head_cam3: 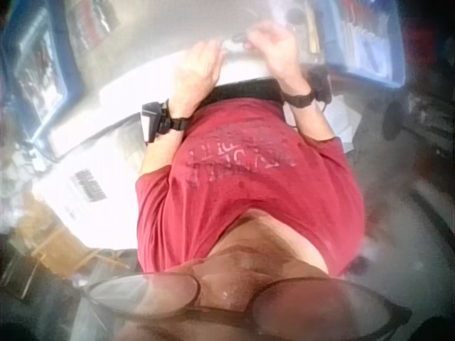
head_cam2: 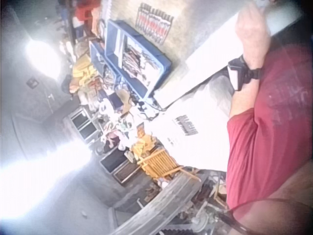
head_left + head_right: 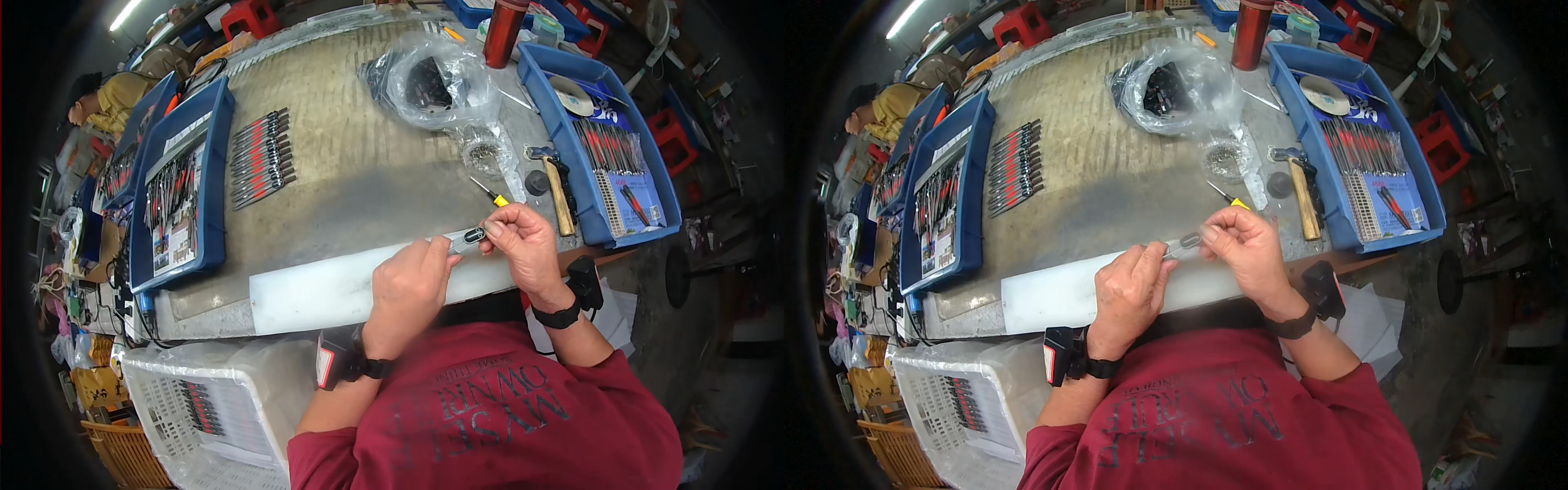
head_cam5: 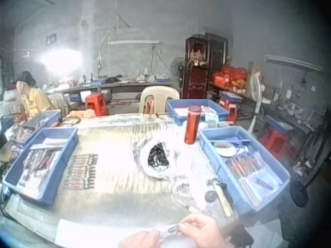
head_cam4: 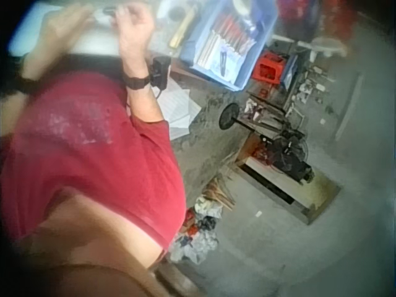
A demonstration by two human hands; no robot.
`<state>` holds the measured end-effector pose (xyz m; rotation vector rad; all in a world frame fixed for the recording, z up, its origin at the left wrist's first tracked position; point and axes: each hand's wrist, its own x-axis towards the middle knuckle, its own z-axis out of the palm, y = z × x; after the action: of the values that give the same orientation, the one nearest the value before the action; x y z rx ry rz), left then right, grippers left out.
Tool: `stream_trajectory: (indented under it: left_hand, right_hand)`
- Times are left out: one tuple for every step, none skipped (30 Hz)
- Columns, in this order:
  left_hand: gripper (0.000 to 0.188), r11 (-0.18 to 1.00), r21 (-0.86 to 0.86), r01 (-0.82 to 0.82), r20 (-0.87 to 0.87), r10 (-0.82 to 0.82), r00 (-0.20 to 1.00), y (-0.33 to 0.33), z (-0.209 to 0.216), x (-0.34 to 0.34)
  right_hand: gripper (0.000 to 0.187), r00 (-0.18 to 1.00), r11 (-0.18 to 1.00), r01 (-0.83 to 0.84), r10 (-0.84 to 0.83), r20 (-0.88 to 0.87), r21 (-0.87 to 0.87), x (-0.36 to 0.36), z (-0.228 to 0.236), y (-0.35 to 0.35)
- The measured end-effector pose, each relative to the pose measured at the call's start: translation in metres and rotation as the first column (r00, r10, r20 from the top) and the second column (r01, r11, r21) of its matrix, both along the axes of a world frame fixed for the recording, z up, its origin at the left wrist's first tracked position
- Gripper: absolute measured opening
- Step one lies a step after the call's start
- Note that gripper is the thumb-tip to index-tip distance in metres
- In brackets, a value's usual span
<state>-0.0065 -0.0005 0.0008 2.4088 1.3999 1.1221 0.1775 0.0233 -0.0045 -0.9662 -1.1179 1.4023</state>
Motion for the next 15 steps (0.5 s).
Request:
stream_trajectory:
  left_hand:
    - [0.024, 1.000, 0.009, 0.002, -0.007, -0.002, 1.000, 0.000, 0.000, 0.000]
    - [0.024, 1.000, 0.011, 0.004, -0.003, -0.004, 1.000, 0.000, -0.001, 0.000]
    - [0.024, 1.000, 0.007, 0.008, 0.010, -0.008, 1.000, 0.000, -0.001, 0.000]
    - [0.024, 1.000, 0.005, 0.009, 0.004, -0.009, 1.000, 0.000, -0.001, 0.000]
    - [0.024, 1.000, -0.003, 0.012, 0.008, -0.012, 1.000, 0.000, -0.001, 0.000]
    - [0.024, 1.000, -0.011, 0.014, 0.011, -0.014, 1.000, 0.000, -0.001, 0.000]
    - [0.024, 0.999, -0.011, 0.033, 0.024, -0.033, 0.999, 0.000, -0.002, 0.001]
    - [0.025, 0.999, -0.011, 0.052, 0.037, -0.051, 0.998, 0.001, -0.002, 0.002]
    - [0.025, 0.997, -0.012, 0.073, 0.058, -0.072, 0.996, 0.001, -0.002, 0.002]
    - [0.025, 0.997, -0.009, 0.071, 0.045, -0.070, 0.997, 0.002, -0.001, 0.002]
    - [0.025, 0.997, -0.007, 0.070, 0.039, -0.070, 0.997, 0.002, -0.001, 0.002]
    - [0.025, 0.997, -0.009, 0.072, 0.041, -0.071, 0.997, 0.002, 0.000, 0.002]
    - [0.026, 0.997, -0.007, 0.074, 0.028, -0.073, 0.997, 0.001, 0.001, 0.002]
    - [0.026, 0.997, -0.007, 0.077, 0.021, -0.077, 0.997, 0.001, 0.002, 0.001]
    - [0.026, 0.996, -0.016, 0.082, 0.023, -0.082, 0.996, 0.001, 0.003, 0.001]
  right_hand:
    - [0.009, 1.000, 1.000, 0.004, -0.004, 0.008, 0.003, 0.000, 0.000, -0.001]
    - [0.009, 1.000, 1.000, 0.003, -0.003, 0.003, 0.010, 0.001, 0.000, -0.002]
    - [0.009, 1.000, 1.000, 0.004, -0.004, 0.027, 0.010, 0.001, -0.001, -0.002]
    - [0.009, 0.999, 1.000, 0.000, 0.000, 0.039, 0.013, 0.002, -0.001, -0.003]
    - [0.009, 0.999, 1.000, -0.006, 0.005, 0.041, 0.018, 0.002, -0.002, -0.003]
    - [0.009, 0.999, 1.000, -0.012, 0.011, 0.033, 0.022, 0.002, -0.003, -0.004]
    - [0.009, 1.000, 0.999, -0.019, 0.019, 0.014, 0.030, -0.001, -0.006, -0.006]
    - [0.009, 0.999, 0.999, -0.035, 0.036, -0.023, 0.039, -0.002, -0.007, -0.007]
    - [0.009, 0.999, 0.999, -0.031, 0.031, -0.008, 0.035, -0.001, -0.008, -0.007]
    - [0.009, 0.999, 0.999, -0.034, 0.035, -0.010, 0.035, 0.000, -0.009, -0.007]
    - [0.009, 0.998, 0.998, -0.044, 0.046, -0.031, 0.036, 0.001, -0.009, -0.007]
    - [0.010, 0.999, 0.998, -0.052, 0.052, 0.010, 0.033, 0.003, -0.008, -0.007]
    - [0.010, 0.997, 0.997, -0.065, 0.064, 0.033, 0.031, 0.005, -0.007, -0.007]
    - [0.011, 0.996, 0.995, -0.090, 0.089, 0.019, 0.036, 0.007, -0.005, -0.006]
    - [0.013, 0.979, 0.986, -0.105, 0.080, 0.187, 0.131, 0.010, -0.003, -0.004]
